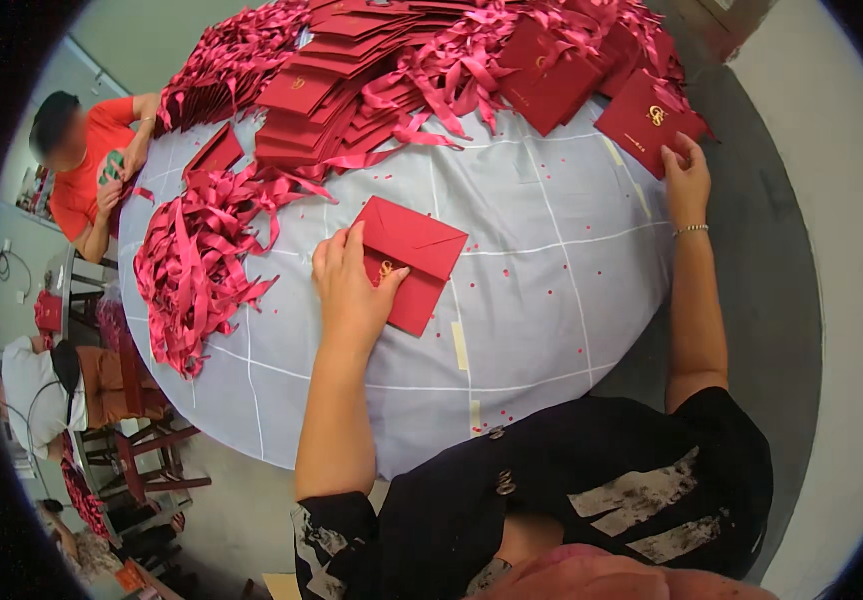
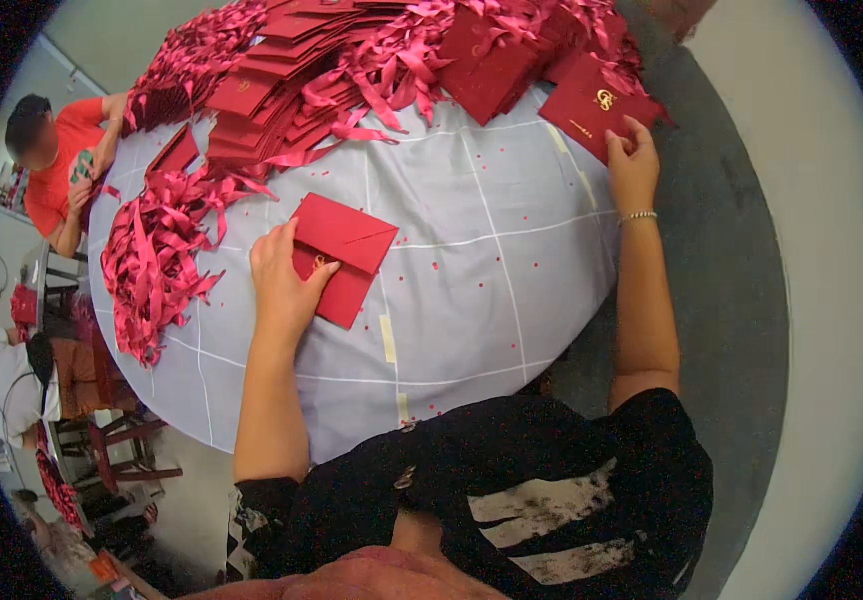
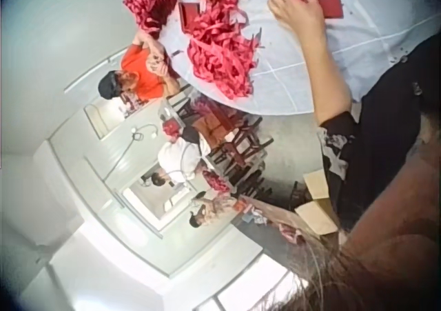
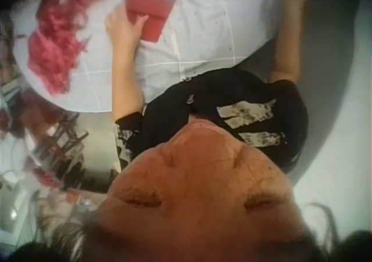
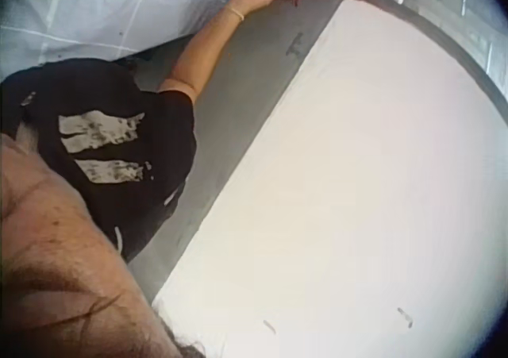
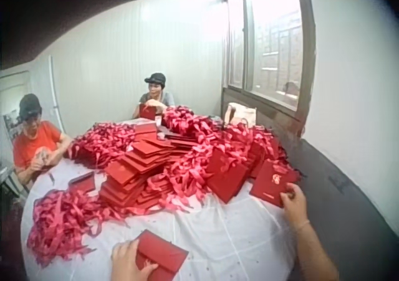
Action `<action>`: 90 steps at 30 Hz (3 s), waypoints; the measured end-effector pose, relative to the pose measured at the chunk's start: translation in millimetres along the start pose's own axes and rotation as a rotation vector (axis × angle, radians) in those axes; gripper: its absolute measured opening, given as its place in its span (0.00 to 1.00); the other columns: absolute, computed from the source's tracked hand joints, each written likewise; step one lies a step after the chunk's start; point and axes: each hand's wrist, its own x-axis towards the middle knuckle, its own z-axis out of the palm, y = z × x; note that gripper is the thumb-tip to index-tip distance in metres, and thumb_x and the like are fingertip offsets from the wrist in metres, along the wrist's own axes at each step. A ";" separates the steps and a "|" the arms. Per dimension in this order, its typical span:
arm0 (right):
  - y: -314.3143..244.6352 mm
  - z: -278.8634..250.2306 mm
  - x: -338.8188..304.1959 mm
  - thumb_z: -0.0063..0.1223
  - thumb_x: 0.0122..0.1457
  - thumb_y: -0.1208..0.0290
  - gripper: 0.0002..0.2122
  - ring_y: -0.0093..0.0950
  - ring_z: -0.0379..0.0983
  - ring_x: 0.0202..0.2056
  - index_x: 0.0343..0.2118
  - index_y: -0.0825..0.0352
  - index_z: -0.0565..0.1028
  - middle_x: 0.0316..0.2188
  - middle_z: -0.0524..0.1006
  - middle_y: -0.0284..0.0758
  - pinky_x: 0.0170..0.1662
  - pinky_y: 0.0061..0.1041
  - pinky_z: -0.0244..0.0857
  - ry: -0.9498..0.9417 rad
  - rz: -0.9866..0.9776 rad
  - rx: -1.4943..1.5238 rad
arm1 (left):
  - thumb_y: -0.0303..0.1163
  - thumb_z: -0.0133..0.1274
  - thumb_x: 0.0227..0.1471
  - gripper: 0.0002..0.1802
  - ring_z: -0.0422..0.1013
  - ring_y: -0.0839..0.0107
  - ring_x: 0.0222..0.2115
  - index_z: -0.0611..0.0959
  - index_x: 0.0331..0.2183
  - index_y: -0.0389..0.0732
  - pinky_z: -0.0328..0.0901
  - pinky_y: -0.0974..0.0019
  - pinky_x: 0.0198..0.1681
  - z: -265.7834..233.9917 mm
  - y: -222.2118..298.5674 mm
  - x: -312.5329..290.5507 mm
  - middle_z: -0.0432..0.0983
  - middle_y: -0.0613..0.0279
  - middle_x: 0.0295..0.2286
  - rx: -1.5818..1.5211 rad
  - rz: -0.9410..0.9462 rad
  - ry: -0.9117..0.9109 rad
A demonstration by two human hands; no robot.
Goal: The person attaches ribbons to red gift bags by threading the ribbon strips through the bag slots and folding the bags by hand.
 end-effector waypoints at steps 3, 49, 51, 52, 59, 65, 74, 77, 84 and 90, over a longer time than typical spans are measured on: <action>-30.3 28.7 -21.0 0.57 0.60 0.75 0.09 0.15 0.72 0.33 0.43 0.69 0.78 0.33 0.79 0.29 0.37 0.17 0.67 -0.279 -0.213 0.073 | 0.30 0.69 0.38 0.42 0.57 0.48 0.55 0.70 0.56 0.37 0.55 0.51 0.59 -4.9 12.3 4.2 0.65 0.47 0.52 -0.083 0.008 0.049; -168.6 164.1 -159.2 0.75 0.34 0.55 0.44 0.47 0.60 0.57 0.54 0.71 0.67 0.56 0.67 0.46 0.61 0.39 0.57 -1.259 -0.760 -0.212 | 0.29 0.62 0.44 0.33 0.64 0.50 0.54 0.72 0.54 0.35 0.59 0.55 0.59 0.5 16.2 -1.2 0.67 0.47 0.53 -0.344 0.164 0.084; -182.6 156.7 -157.5 0.76 0.33 0.55 0.42 0.45 0.64 0.54 0.51 0.72 0.68 0.52 0.70 0.47 0.57 0.39 0.61 -1.284 -0.661 -0.424 | 0.30 0.63 0.44 0.33 0.64 0.50 0.55 0.73 0.54 0.36 0.59 0.54 0.59 2.7 14.5 -2.2 0.68 0.49 0.53 -0.252 0.160 0.096; -179.5 155.7 -156.0 0.76 0.33 0.55 0.42 0.45 0.64 0.54 0.51 0.72 0.68 0.52 0.70 0.47 0.57 0.39 0.61 -1.281 -0.663 -0.426 | 0.31 0.63 0.44 0.34 0.63 0.49 0.54 0.72 0.53 0.36 0.58 0.53 0.59 4.2 14.0 -3.5 0.68 0.48 0.53 -0.188 0.151 0.121; -194.1 123.2 -128.7 0.73 0.45 0.64 0.19 0.19 0.74 0.27 0.34 0.70 0.76 0.23 0.77 0.33 0.32 0.20 0.69 -1.581 -0.027 -0.330 | 0.37 0.63 0.47 0.37 0.65 0.48 0.53 0.70 0.55 0.34 0.61 0.53 0.57 6.5 14.0 -6.2 0.68 0.45 0.52 -0.202 0.067 0.097; -154.0 123.3 -128.1 0.62 0.57 0.74 0.07 0.15 0.73 0.32 0.36 0.68 0.75 0.30 0.79 0.28 0.37 0.17 0.69 -1.202 0.318 0.324 | 0.36 0.62 0.48 0.36 0.69 0.49 0.50 0.69 0.56 0.32 0.65 0.57 0.53 -7.9 24.8 -1.3 0.70 0.43 0.50 -0.357 0.142 0.082; -124.6 133.8 -152.9 0.59 0.60 0.67 0.10 0.18 0.73 0.30 0.37 0.68 0.74 0.30 0.78 0.29 0.33 0.20 0.68 -1.039 0.304 0.437 | 0.28 0.65 0.43 0.30 0.72 0.51 0.46 0.74 0.49 0.33 0.67 0.58 0.50 -7.3 15.3 2.6 0.74 0.47 0.45 -0.391 -0.042 0.114; -123.2 132.5 -159.7 0.57 0.61 0.63 0.15 0.30 0.77 0.30 0.44 0.69 0.72 0.30 0.80 0.37 0.35 0.27 0.70 -1.004 0.004 0.205 | 0.25 0.66 0.41 0.27 0.74 0.58 0.43 0.77 0.45 0.34 0.68 0.62 0.48 -7.6 13.9 3.9 0.76 0.51 0.43 -0.463 -0.105 0.116; -147.2 122.1 -170.8 0.62 0.55 0.67 0.30 0.45 0.69 0.52 0.59 0.66 0.62 0.53 0.70 0.49 0.54 0.37 0.64 -0.797 -0.549 -0.038 | 0.23 0.68 0.38 0.18 0.74 0.68 0.38 0.78 0.34 0.36 0.70 0.66 0.42 -12.8 11.1 4.5 0.77 0.58 0.41 -0.409 -0.065 0.065; -156.0 120.3 -171.0 0.63 0.49 0.74 0.25 0.40 0.70 0.47 0.51 0.66 0.70 0.46 0.73 0.40 0.53 0.38 0.62 -0.957 -0.878 0.084 | 0.20 0.65 0.37 0.14 0.74 0.63 0.32 0.77 0.28 0.34 0.70 0.66 0.36 -20.1 37.1 1.9 0.76 0.55 0.39 -0.495 -0.038 -0.233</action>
